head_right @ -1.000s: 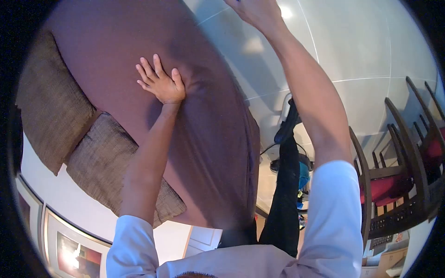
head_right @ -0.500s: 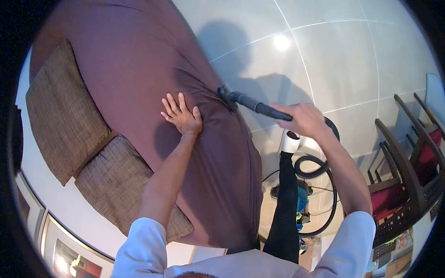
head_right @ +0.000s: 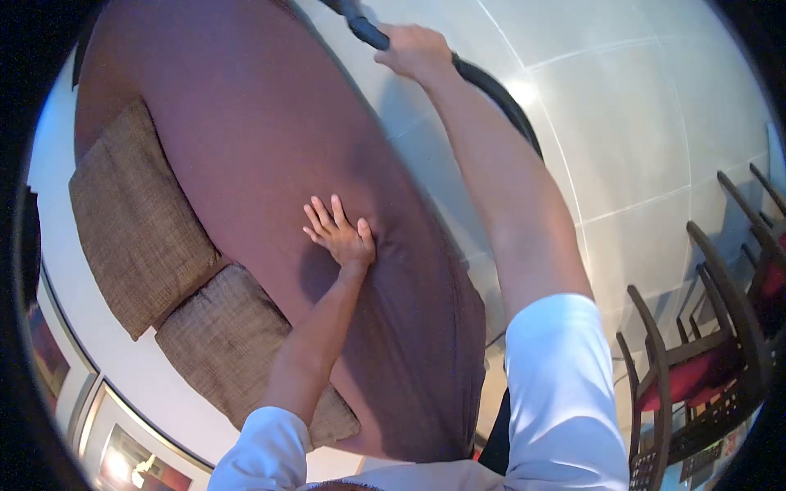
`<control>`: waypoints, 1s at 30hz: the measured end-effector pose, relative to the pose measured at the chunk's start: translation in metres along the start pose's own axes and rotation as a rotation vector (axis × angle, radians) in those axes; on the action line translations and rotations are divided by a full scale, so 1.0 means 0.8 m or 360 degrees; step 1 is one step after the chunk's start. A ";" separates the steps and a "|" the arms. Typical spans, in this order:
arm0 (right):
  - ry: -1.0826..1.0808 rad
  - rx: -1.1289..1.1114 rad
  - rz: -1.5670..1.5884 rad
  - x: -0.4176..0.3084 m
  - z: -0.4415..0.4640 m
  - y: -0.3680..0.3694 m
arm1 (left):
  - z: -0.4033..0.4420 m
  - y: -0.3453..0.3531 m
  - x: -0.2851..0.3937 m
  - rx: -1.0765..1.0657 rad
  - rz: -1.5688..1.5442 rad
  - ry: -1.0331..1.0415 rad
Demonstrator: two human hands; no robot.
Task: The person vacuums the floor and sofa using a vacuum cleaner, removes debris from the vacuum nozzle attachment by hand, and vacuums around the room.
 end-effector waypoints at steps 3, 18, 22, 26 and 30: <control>-0.0274 -0.0061 0.0013 -0.015 -0.010 0.029 | -0.001 -0.004 0.004 0.0057 -0.0069 0.0006; 0.0080 -0.1306 -0.0037 0.101 -0.629 -0.016 | 0.016 -0.011 0.004 0.0259 -0.0191 0.0142; 0.0022 -0.1502 -0.0106 0.124 -0.769 -0.048 | 0.018 -0.018 0.013 0.0329 -0.0209 0.0195; -0.0196 -0.1984 -0.0581 0.176 -0.854 -0.057 | 0.014 -0.024 0.023 0.0345 -0.0282 0.0231; 0.0060 -0.1432 -0.0610 0.198 -0.844 -0.024 | 0.012 -0.031 0.026 0.0363 -0.0292 0.0336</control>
Point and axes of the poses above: each hand's wrist, its own z-axis towards the middle knuckle, its own y-axis out of the palm, x = y × z, the point moved 6 cm from there along z, towards the middle knuckle, and after that the axes turned 12 degrees about -z, right-handed, at the moved point
